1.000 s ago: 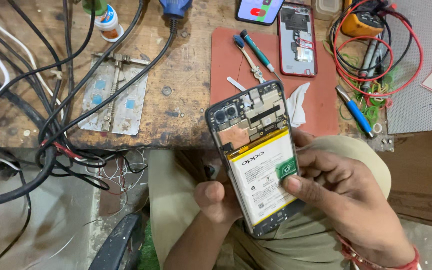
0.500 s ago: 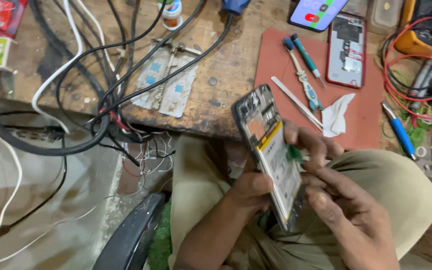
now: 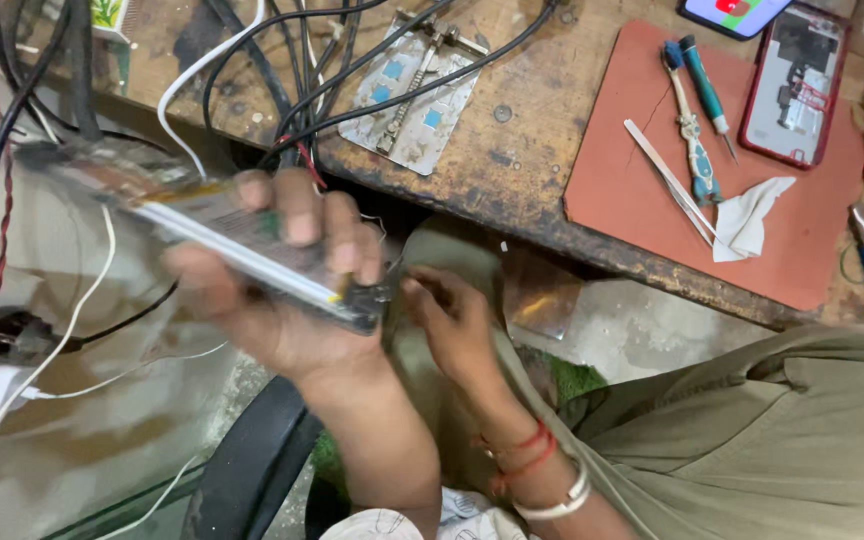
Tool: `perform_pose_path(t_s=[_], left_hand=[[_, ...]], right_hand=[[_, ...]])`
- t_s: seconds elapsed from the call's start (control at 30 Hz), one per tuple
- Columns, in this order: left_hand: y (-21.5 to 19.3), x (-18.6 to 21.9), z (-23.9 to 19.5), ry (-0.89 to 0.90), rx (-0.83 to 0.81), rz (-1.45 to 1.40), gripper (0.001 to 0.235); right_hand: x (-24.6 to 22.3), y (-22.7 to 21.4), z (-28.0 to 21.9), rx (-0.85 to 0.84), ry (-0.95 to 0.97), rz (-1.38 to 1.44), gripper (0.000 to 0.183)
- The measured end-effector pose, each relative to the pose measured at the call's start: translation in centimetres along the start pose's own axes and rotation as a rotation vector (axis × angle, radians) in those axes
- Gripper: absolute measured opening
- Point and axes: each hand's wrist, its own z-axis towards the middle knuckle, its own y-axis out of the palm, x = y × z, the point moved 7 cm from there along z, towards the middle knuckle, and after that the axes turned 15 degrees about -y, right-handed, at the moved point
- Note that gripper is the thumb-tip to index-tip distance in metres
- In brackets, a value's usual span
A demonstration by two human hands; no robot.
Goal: The person installs a new battery into a disassembled smartphone, connects a charging cable, and uses tweezers to adjust internal components and connectors.
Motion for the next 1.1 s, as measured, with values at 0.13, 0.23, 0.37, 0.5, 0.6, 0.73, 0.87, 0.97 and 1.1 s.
perform_pose_path(t_s=[0.13,0.23,0.37,0.5,0.6,0.73,0.87,0.97,1.1], left_hand=[[-0.7,8.8,-4.4,0.256,0.14,0.173,0.058],[-1.2,12.4,-7.4,0.301,0.183,0.188,0.06],[-2.1,13.8,-9.7,0.305,0.225,0.179,0.064],[-2.0,14.2,-10.3,0.285,0.241,0.171,0.067],[-2.1,14.3,-10.3,0.285,0.241,0.16,0.07],[-2.0,14.1,-11.3,0.243,0.31,0.142,0.073],[-2.4,13.5,-12.3,0.239,0.489,0.161,0.071],[-2.6,13.4,-12.5,0.255,0.572,0.219,0.065],[-3.1,13.2,-11.9,0.181,0.441,0.075,0.06]], right_hand=[[5.3,4.4,7.2,-0.141,-0.085,-0.35,0.026],[11.3,8.5,10.0,-0.343,-0.107,-0.554,0.026],[17.4,13.0,11.0,-0.55,-0.313,-0.594,0.037],[19.0,15.8,13.1,-0.524,-0.633,-0.606,0.042],[21.7,16.3,15.5,-0.577,-0.345,-0.703,0.04],[23.8,16.4,16.2,-0.627,-0.125,-0.825,0.044],[24.6,17.1,17.5,-0.67,-0.072,-0.937,0.041],[25.3,17.5,17.7,-0.696,-0.049,-0.994,0.039],[25.8,17.9,18.2,-0.715,-0.036,-1.032,0.037]])
